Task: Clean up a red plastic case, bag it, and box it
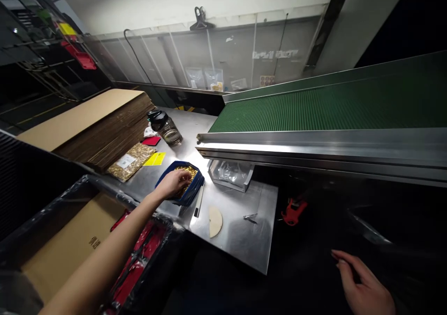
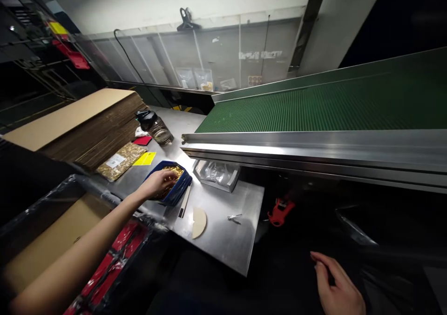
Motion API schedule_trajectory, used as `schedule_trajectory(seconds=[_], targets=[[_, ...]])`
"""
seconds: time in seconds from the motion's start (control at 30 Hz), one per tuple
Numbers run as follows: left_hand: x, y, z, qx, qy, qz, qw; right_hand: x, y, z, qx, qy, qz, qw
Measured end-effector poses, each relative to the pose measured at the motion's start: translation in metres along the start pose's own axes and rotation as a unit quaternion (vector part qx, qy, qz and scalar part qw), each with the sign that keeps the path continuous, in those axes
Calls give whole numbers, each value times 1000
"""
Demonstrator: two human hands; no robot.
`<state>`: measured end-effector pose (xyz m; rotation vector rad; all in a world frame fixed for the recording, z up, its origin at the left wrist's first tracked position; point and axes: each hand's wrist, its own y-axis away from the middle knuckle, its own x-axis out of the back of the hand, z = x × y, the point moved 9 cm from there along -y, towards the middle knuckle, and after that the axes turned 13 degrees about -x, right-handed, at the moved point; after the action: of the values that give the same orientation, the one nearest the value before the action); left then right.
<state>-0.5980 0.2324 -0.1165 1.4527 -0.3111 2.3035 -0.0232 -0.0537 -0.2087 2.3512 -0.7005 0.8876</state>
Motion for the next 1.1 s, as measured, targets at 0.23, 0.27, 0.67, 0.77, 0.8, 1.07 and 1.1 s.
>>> schedule_trajectory(seconds=[0.23, 0.27, 0.67, 0.77, 0.8, 1.07, 1.1], targets=[[13, 22, -29, 78, 2, 36, 996, 8, 4, 18, -94, -43, 44, 994], [15, 26, -33, 93, 5, 49, 994, 10, 4, 16, -96, -42, 44, 994], [31, 61, -16, 184, 253, 246, 917, 10, -3, 16, -82, -12, 65, 994], [0, 63, 31, 184, 402, 251, 861, 6, -1, 11, -75, 7, 63, 995], [-17, 61, 54, 181, 451, 235, 842, 2, 3, 4, -72, -5, 57, 996], [-146, 50, 264, 221, 839, 5, 497, -29, 102, -156, 49, -227, -105, 967], [-152, 50, 282, 220, 849, -20, 479, -24, 110, -174, 78, -230, -106, 964]])
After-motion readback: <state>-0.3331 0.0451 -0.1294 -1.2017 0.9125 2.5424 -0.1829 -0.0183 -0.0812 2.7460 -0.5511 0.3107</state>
